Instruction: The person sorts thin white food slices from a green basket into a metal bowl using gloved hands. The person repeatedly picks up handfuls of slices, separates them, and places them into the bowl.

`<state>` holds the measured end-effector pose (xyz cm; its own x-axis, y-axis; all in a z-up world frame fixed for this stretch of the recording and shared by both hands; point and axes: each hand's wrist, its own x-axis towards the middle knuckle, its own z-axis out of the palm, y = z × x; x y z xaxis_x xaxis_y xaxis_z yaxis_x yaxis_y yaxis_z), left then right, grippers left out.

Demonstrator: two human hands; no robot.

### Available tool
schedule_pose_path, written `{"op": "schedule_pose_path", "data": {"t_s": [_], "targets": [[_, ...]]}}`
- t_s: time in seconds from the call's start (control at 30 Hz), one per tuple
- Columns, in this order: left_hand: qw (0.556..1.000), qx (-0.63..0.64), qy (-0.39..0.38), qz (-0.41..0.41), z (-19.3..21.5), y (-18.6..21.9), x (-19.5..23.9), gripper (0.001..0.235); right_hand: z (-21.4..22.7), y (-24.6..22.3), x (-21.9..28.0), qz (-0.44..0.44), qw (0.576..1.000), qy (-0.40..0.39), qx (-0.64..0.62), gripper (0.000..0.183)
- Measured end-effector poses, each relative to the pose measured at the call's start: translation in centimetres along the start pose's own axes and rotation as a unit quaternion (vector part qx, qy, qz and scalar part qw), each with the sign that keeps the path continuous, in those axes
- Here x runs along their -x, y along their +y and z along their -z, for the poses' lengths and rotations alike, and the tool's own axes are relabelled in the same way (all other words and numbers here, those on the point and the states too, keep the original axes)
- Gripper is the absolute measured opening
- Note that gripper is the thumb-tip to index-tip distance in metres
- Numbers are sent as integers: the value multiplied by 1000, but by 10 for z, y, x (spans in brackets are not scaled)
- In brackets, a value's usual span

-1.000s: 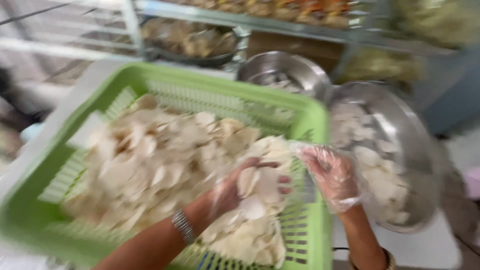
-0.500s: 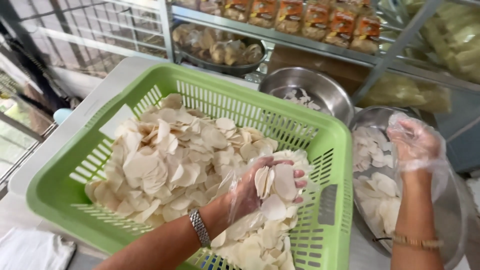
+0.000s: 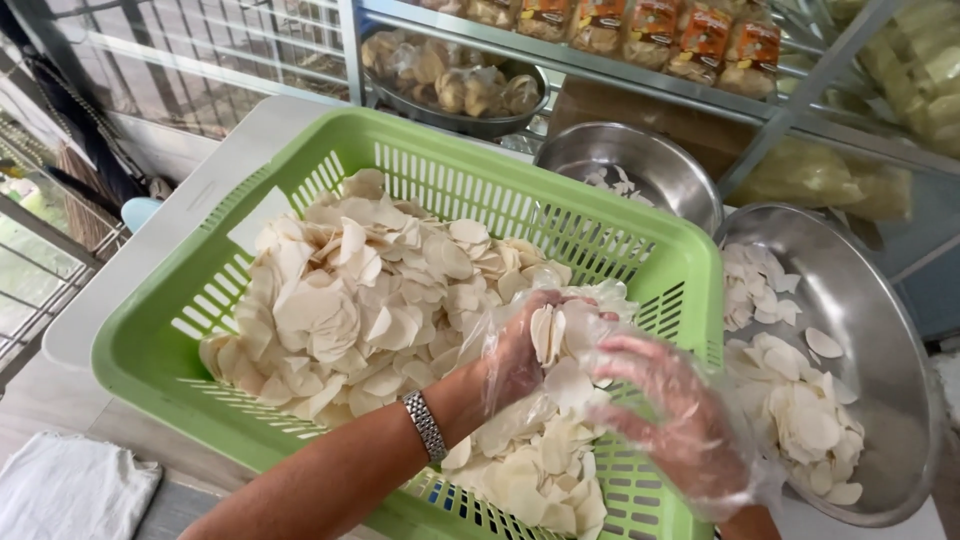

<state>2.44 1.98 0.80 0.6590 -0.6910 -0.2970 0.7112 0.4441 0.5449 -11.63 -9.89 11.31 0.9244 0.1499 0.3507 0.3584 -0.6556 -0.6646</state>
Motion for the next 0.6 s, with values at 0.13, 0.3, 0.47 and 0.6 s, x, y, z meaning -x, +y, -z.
{"op": "schedule_pose_path", "data": {"t_s": [0.13,0.3,0.47,0.6], "targets": [[980,127,-141,56,-2,0,7,35,-14,18,8,168,978,11,123,42],[986,114,-101,65,1,-7,-6,34,-2,10,11,165,984,55,32,13],[970,136,-184,80,-2,0,15,65,84,261,139,9,912,335,234,20],[988,91,-44,113,-3,-4,6,93,156,320,190,-216,753,550,-288,10]]}}
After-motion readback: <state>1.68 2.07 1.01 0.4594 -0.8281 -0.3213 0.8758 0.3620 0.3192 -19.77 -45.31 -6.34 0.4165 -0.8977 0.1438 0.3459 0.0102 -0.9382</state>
